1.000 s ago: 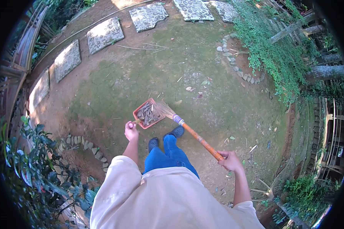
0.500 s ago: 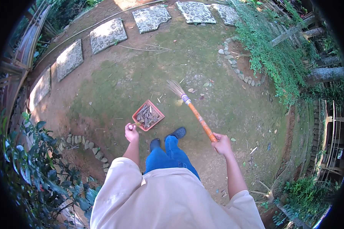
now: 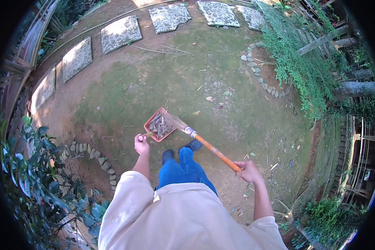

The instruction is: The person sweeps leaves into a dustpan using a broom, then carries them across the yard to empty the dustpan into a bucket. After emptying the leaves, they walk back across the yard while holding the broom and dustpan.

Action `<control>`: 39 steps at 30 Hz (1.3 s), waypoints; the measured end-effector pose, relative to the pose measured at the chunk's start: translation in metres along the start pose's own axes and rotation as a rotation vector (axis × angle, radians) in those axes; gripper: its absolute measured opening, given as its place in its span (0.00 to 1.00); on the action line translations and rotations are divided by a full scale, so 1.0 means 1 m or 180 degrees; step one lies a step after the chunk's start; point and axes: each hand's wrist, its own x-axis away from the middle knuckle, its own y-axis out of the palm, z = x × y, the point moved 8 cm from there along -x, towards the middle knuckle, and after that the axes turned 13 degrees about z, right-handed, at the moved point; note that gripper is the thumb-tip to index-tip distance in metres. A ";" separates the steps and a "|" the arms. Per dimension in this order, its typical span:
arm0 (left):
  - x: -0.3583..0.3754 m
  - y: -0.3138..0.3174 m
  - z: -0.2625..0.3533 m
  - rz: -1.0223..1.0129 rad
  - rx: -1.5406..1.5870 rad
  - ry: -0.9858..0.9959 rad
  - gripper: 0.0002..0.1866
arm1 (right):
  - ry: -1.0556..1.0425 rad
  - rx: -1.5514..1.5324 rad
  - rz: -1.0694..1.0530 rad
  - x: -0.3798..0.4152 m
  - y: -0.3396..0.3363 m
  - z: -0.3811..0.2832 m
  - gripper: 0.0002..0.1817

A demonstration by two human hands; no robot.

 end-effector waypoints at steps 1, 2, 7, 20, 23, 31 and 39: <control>0.000 -0.001 -0.001 -0.0004 0.0014 -0.0012 0.19 | 0.0183 -0.0076 -0.0035 0.008 -0.003 0.001 0.34; 0.000 -0.003 -0.002 0.0003 0.0006 -0.0003 0.19 | 0.0182 -0.0136 0.0000 0.013 -0.007 -0.002 0.34; 0.000 -0.008 -0.003 -0.0007 0.0053 -0.0013 0.19 | 0.0214 -0.0242 0.0236 0.013 -0.015 -0.005 0.34; -0.011 -0.044 -0.001 0.0131 0.0039 -0.0081 0.18 | -0.0166 -0.0543 0.0700 -0.058 0.018 0.010 0.33; -0.012 -0.047 -0.007 0.0160 0.0062 -0.0152 0.19 | -0.0188 -0.0356 0.0728 -0.060 0.037 -0.011 0.33; -0.017 -0.051 -0.018 0.0311 0.0022 -0.0008 0.19 | -0.0394 0.0728 0.0119 -0.028 0.062 -0.059 0.32; -0.021 -0.053 -0.024 0.0281 0.0033 -0.0008 0.18 | -0.0105 -0.0091 -0.0034 0.006 0.025 -0.027 0.33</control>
